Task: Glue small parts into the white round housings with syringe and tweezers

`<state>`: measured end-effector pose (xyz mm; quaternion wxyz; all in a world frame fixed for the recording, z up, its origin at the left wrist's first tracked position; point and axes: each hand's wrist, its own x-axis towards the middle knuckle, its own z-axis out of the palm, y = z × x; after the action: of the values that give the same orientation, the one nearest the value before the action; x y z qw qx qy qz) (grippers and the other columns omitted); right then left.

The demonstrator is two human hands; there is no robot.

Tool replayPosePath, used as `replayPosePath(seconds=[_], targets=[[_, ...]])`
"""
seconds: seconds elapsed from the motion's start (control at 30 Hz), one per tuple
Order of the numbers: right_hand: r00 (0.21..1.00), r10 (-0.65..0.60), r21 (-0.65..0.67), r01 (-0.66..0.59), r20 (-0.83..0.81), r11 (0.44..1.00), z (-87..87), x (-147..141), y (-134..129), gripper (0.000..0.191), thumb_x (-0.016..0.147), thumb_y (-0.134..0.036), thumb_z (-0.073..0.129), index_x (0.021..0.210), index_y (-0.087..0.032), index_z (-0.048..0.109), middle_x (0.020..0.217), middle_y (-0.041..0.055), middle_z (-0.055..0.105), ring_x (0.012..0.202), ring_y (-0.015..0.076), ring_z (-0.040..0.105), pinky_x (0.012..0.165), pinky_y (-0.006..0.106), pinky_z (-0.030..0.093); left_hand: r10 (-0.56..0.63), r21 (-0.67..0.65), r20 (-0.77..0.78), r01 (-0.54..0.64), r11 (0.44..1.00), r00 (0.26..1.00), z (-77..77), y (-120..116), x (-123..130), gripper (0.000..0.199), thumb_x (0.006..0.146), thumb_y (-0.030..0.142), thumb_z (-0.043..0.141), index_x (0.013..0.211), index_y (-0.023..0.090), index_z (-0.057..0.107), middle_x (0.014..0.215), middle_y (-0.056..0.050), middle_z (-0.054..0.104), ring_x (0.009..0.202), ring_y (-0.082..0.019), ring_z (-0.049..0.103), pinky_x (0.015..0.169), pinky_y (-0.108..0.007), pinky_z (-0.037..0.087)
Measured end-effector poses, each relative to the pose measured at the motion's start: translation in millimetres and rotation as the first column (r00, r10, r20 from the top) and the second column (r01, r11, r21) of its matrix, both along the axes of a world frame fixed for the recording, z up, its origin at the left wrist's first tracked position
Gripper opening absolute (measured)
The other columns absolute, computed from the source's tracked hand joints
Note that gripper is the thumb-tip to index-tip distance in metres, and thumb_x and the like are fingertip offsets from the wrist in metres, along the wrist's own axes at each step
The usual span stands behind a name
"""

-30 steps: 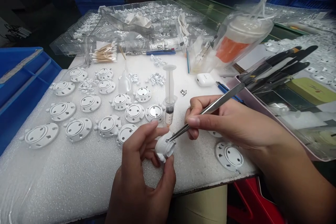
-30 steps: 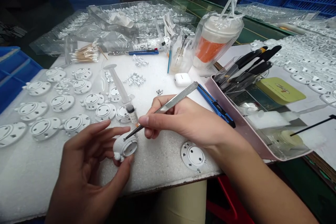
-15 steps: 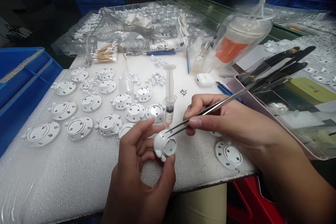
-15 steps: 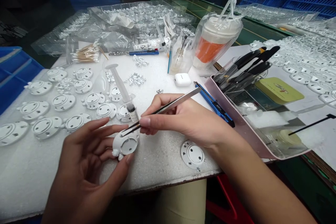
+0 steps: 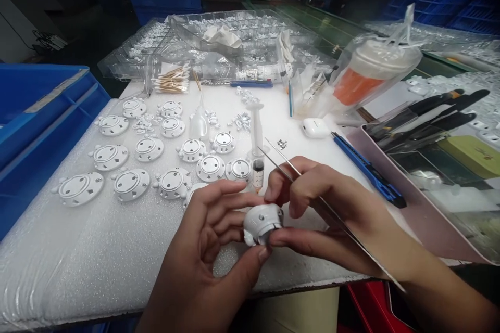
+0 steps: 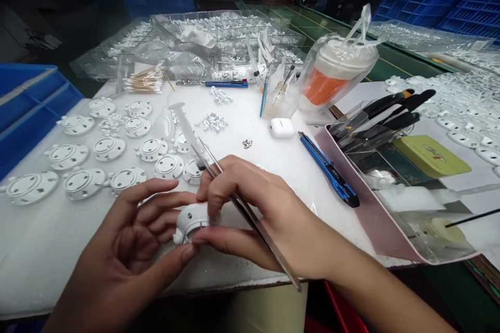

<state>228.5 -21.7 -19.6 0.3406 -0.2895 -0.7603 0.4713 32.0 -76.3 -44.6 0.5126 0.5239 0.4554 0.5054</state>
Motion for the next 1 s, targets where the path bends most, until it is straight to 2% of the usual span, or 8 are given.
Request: replayPosePath(seconds=[0.1,0.17,0.3,0.53,0.73,0.8,0.9,1.0], targets=[[1.0,0.0,0.107,-0.001,0.008,0.994,-2.1,-1,0,0.04,0.073,-0.002,0.077,0.091,-0.026,0.051,0.1,-0.0013,0.058,0.093,0.0157,0.06,0.081,0.029,0.049,0.002,-0.077,0.04,0.001,0.997,0.999,3.9,1,-1,0.047,0.081,0.005,0.066,0.116,0.035,0.057,0.115,0.0,0.07,0.096,-0.016,0.071,0.078,-0.021,0.061],[1.0,-0.005,0.169,0.006,-0.007,0.986,-3.5,-1,-1,0.04,0.074,-0.002,0.077,0.092,-0.025,0.05,0.097,-0.0008,0.056,0.091,0.0157,0.06,0.079,0.03,0.05,-0.013,-0.144,0.046,0.02,0.989,0.999,8.3,1,-2,0.033,0.085,0.013,0.066,0.112,0.032,0.062,0.107,0.001,0.071,0.092,-0.014,0.071,0.078,-0.017,0.058],[1.0,0.023,0.16,-0.023,0.005,0.987,-6.5,-1,-3,0.039,0.075,-0.003,0.076,0.092,-0.024,0.048,0.093,-0.0012,0.052,0.086,0.0151,0.059,0.072,0.029,0.05,-0.061,-0.215,0.059,0.073,0.974,0.996,15.3,3,-1,0.013,0.089,0.024,0.065,0.1,0.03,0.068,0.097,0.004,0.073,0.085,-0.011,0.071,0.072,-0.01,0.055],[0.998,0.061,0.134,-0.06,-0.003,0.989,-10.1,0,-4,0.039,0.075,-0.003,0.076,0.092,-0.023,0.048,0.093,-0.0015,0.051,0.085,0.0134,0.057,0.071,0.027,0.049,-0.027,-0.23,0.001,0.026,0.973,1.0,13.7,2,1,0.008,0.086,0.026,0.068,0.093,0.031,0.07,0.08,0.007,0.073,0.069,-0.008,0.069,0.061,-0.008,0.052],[0.998,0.064,0.164,-0.066,0.012,0.984,-10.7,1,-4,0.04,0.074,-0.003,0.077,0.092,-0.022,0.048,0.095,-0.0013,0.053,0.086,0.0123,0.057,0.073,0.026,0.049,-0.02,-0.268,0.047,0.032,0.963,0.999,13.6,1,1,0.007,0.087,0.025,0.068,0.091,0.03,0.07,0.085,0.006,0.074,0.075,-0.01,0.071,0.064,-0.01,0.053],[0.998,0.067,0.167,-0.069,0.014,0.984,-10.0,1,-4,0.039,0.074,-0.003,0.077,0.092,-0.022,0.048,0.095,-0.0015,0.053,0.086,0.012,0.057,0.073,0.025,0.049,-0.03,-0.267,0.037,0.039,0.963,0.999,13.4,1,0,0.007,0.087,0.026,0.067,0.092,0.031,0.071,0.083,0.006,0.073,0.072,-0.009,0.07,0.06,-0.009,0.052],[0.997,0.07,0.168,-0.071,0.01,0.983,-9.0,1,-4,0.039,0.075,-0.003,0.077,0.091,-0.022,0.048,0.095,-0.0017,0.053,0.086,0.0118,0.058,0.074,0.024,0.05,-0.05,-0.262,-0.005,0.047,0.964,0.999,12.1,1,-2,0.009,0.09,0.032,0.064,0.094,0.032,0.072,0.071,0.005,0.07,0.065,-0.009,0.067,0.05,-0.009,0.046],[0.998,0.067,0.167,-0.068,0.01,0.984,-8.7,0,-5,0.038,0.075,-0.003,0.077,0.091,-0.022,0.048,0.094,-0.0017,0.054,0.086,0.0117,0.058,0.073,0.024,0.05,-0.029,-0.248,-0.052,0.015,0.969,0.998,11.1,-1,-4,0.013,0.09,0.036,0.063,0.093,0.03,0.073,0.058,0.003,0.062,0.069,-0.013,0.068,0.044,-0.01,0.041]])
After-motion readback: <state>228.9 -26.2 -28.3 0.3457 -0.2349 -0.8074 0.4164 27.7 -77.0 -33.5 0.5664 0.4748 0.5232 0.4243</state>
